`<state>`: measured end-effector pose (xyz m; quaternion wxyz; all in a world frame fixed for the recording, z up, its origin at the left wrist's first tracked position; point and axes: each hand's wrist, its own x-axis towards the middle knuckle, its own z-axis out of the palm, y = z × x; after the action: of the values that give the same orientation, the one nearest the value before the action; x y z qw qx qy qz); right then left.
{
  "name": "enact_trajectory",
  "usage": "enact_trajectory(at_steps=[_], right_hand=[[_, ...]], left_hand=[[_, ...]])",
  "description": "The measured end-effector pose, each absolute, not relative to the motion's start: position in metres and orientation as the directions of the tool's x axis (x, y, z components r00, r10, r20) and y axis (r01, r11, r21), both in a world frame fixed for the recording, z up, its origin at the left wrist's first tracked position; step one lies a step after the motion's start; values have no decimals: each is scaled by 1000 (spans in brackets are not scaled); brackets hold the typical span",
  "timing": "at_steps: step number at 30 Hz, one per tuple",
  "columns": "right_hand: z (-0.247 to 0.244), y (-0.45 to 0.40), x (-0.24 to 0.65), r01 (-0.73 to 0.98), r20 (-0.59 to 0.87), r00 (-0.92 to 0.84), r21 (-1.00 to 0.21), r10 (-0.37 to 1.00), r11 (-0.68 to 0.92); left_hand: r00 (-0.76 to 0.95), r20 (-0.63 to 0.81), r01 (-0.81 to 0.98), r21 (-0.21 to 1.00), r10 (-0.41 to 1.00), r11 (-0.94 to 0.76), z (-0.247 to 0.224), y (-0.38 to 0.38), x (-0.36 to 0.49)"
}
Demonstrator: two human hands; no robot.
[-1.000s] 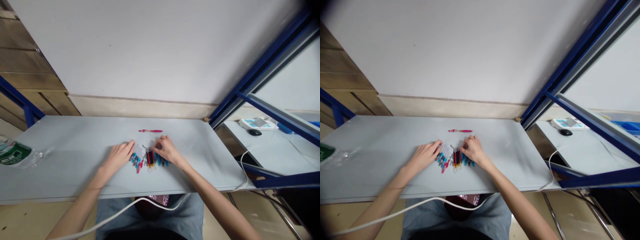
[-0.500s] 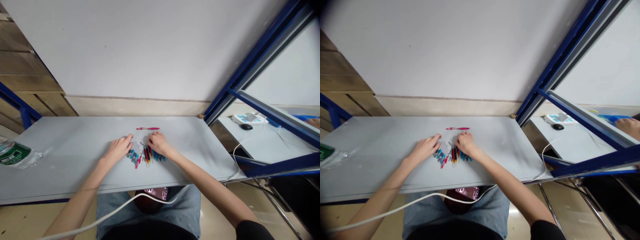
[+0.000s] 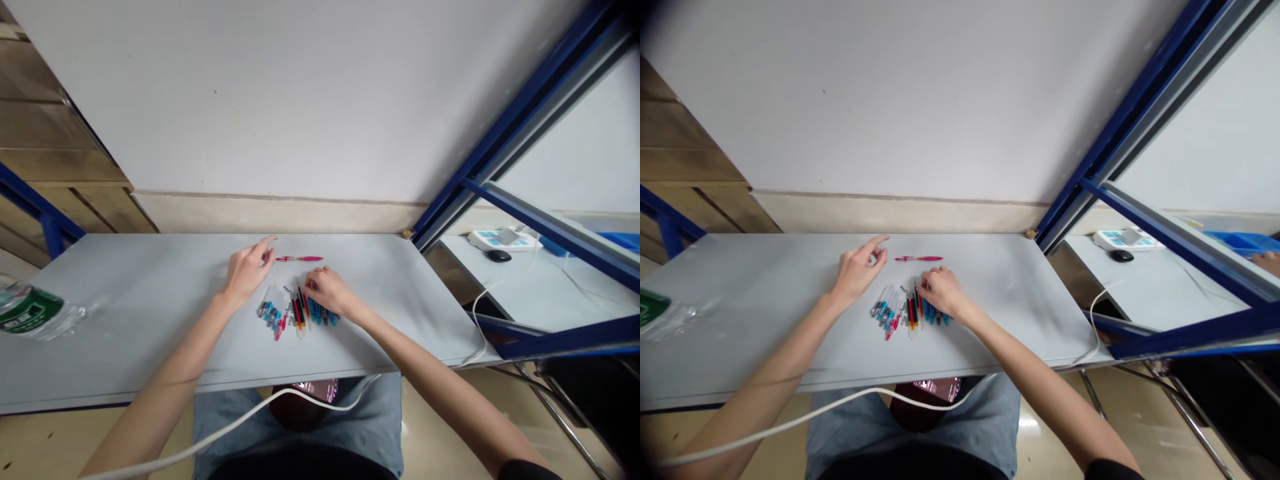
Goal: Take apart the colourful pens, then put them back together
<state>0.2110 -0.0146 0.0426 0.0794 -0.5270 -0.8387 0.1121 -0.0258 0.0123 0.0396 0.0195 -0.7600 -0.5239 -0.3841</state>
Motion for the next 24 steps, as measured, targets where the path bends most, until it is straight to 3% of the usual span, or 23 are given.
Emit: enact_trajectory(at_steps=[3,7,19,24], right_hand=[[35,-15,199,890,-3,-402,-237,916,390],[30,-8,192,908,-24,-383,-192,923,372],[26,-2,188,915,-29,-382,-156,924,373],[25,0,190,926,-38,-351,-160,935,341]], left_hand=[[171,707,724,383,686,-574,33,29,-5],[133,749,699,394,649,-597,13,38,6],[323,735,706,233,597,-669,1,36,7],[325,724,731,216,609,-647,1,36,7]])
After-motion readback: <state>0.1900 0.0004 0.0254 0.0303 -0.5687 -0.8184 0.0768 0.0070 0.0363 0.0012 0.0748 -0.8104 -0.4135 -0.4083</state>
